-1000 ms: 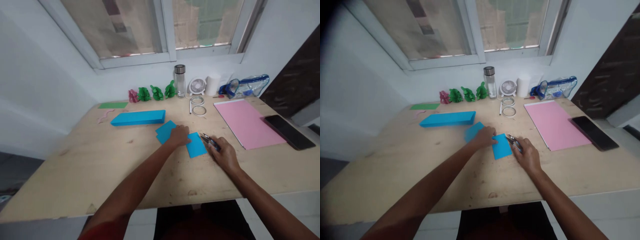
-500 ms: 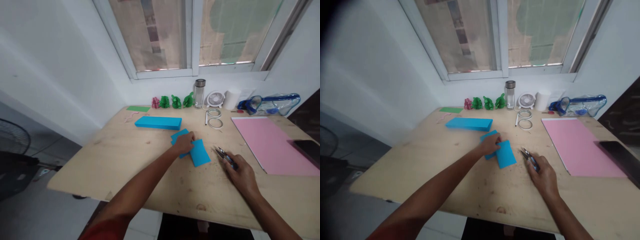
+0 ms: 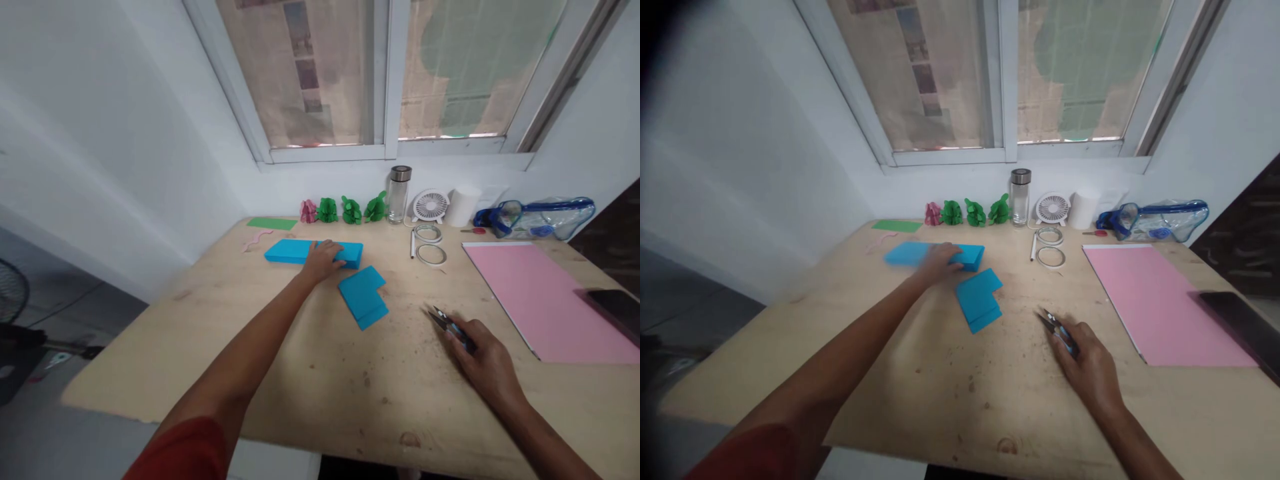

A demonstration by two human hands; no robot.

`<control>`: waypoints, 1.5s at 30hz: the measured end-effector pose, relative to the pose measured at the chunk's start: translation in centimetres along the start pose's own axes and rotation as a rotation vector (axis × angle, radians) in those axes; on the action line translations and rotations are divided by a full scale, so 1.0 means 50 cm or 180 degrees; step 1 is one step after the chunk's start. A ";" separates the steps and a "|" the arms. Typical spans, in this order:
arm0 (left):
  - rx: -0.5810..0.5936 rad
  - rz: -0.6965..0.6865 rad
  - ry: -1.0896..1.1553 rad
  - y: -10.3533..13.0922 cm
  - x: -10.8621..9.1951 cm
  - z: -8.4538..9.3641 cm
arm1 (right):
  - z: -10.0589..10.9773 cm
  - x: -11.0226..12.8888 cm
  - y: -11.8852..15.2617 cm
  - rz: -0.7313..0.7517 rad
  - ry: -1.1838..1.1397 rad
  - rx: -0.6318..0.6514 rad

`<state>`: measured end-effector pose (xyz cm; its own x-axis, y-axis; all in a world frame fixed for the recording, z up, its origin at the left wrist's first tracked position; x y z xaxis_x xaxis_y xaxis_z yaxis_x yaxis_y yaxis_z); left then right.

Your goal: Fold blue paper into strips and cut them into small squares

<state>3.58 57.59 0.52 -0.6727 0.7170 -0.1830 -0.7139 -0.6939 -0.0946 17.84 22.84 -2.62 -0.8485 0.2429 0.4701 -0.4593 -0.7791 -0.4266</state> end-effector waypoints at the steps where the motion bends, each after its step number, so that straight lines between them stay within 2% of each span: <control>1: 0.0051 -0.0021 -0.0018 -0.012 0.006 -0.004 | -0.003 0.003 -0.002 0.0033 0.0031 0.0053; 5: 0.0262 -0.0051 -0.0091 -0.038 0.025 -0.026 | -0.015 0.015 -0.015 0.0189 0.0166 0.0255; 11: 0.0233 -0.0029 -0.0264 -0.025 0.034 -0.061 | -0.029 0.023 -0.036 0.0386 0.0335 0.0346; 14: 0.0019 -0.0003 -0.0266 -0.012 0.028 -0.062 | -0.032 0.028 -0.038 0.0486 0.0582 0.0359; 18: -0.0575 -0.0057 -0.0047 0.028 -0.001 -0.022 | -0.032 0.028 -0.035 0.0626 0.0974 0.0259; 22: -0.1296 -0.0360 0.0384 0.128 -0.070 0.032 | -0.033 0.022 -0.033 0.0958 0.1228 0.0126; 25: -0.1663 -0.0839 0.0788 0.235 -0.148 0.059 | -0.029 0.020 -0.035 0.1048 0.1230 0.0133; 28: -0.1896 -0.1375 0.1339 0.345 -0.227 0.078 | -0.010 0.040 -0.035 0.1101 0.0793 0.0022; 30: -0.1931 -0.1854 0.2173 0.408 -0.261 0.092 | 0.007 0.063 -0.031 0.1152 0.0151 -0.0038; 33: -0.1651 -0.2302 0.2645 0.460 -0.282 0.092 | 0.029 0.100 -0.019 0.1275 -0.0926 0.0120; 34: -0.1592 -0.2345 0.2594 0.467 -0.278 0.087 | 0.037 0.112 -0.013 0.1330 -0.1185 0.0194; 36: -0.1568 -0.2086 0.2249 0.457 -0.251 0.069 | 0.054 0.131 0.001 0.1400 -0.1498 0.0289; 38: -0.1462 -0.1446 0.1543 0.419 -0.211 0.036 | 0.076 0.139 0.014 0.1270 -0.1622 0.0244; 40: -0.1107 -0.0946 0.0715 0.374 -0.178 -0.007 | 0.098 0.141 0.028 0.1006 -0.1672 0.0119; 42: -0.0751 -0.0815 0.0119 0.337 -0.161 -0.042 | 0.118 0.144 0.042 0.0759 -0.1678 -0.0071; 45: -0.0463 -0.0901 -0.0212 0.290 -0.152 -0.065 | 0.139 0.154 0.061 0.0576 -0.1670 -0.0258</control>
<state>-1.02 41.85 -2.65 -0.4662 0.8822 -0.0654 -0.8423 -0.4653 -0.2722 11.72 18.30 5.07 -0.6809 -0.2266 0.6965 -0.3548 -0.7298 -0.5843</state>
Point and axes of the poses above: each hand's wrist, its own y-axis away from the middle knuckle, its own z-axis out of the back of the hand, x = y × z, the point moved 7 cm from there along -y, towards the middle knuckle, and after that the axes turned 8 degrees about z, right-handed, at the moved point
